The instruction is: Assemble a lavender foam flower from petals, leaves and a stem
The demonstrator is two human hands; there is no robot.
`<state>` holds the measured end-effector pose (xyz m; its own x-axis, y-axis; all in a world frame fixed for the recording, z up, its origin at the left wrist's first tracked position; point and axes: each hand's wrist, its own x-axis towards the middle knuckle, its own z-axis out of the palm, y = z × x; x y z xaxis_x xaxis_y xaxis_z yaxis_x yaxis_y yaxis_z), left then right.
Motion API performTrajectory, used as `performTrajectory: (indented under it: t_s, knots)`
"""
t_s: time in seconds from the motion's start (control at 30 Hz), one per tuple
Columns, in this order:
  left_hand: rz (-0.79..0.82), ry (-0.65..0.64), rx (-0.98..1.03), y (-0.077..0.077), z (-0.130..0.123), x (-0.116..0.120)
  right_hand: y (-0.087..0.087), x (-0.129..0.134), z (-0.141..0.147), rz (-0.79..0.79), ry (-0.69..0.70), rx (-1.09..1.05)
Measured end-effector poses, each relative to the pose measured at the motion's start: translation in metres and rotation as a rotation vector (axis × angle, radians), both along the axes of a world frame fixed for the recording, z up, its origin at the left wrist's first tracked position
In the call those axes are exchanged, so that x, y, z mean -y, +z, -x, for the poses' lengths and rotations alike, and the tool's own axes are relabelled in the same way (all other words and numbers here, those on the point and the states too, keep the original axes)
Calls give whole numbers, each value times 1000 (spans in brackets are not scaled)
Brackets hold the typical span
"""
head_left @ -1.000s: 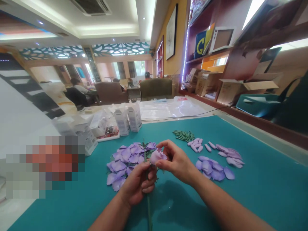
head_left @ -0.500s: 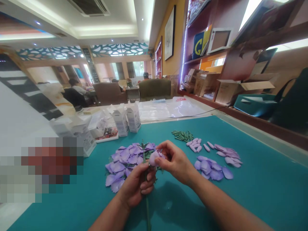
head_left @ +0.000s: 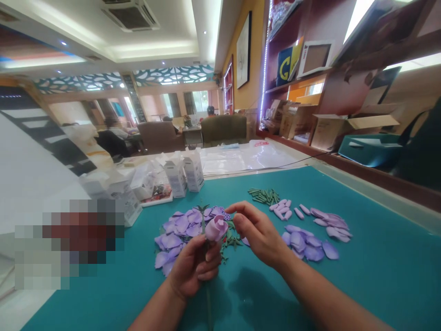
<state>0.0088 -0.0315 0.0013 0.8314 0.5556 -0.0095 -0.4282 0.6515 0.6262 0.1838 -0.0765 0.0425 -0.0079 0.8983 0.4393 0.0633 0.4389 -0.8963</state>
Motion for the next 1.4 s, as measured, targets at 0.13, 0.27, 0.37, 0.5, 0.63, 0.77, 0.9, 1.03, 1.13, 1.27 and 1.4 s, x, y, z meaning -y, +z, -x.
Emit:
performTrajectory:
  t_s: [0.13, 0.27, 0.37, 0.5, 0.63, 0.77, 0.9, 1.03, 1.13, 1.27, 1.4]
  knots:
    - [-44, -23, 33, -1, 1, 0, 2, 6, 3, -66, 48, -31]
    - [-48, -15, 20, -3, 1, 0, 2, 9, 3, -106, 99, -22]
    - [-42, -3, 6, -3, 1, 0, 0, 9, 3, -103, 119, -18]
    - [-17, -1, -16, -2, 0, 0, -1, 8, 3, -80, 113, -13]
    - [3, 20, -52, -2, 1, -1, -2, 7, 1, -71, 89, -19]
    - [36, 124, -102, 4, -1, -5, -7, -3, -8, -47, -46, -58]
    - [104, 313, -119, 12, -3, -8, -15, -14, -16, 41, -139, -50]
    - [131, 388, -122, 15, -4, -7, -21, -15, -10, 161, -100, 129]
    - [142, 397, -122, 16, -3, -6, -24, -12, 0, 227, 3, 369]
    - [87, 405, -102, 16, -1, -8, -26, -9, 10, 322, 65, 668]
    - [33, 414, -104, 15, 0, -9, -26, -8, 12, 294, 100, 682]
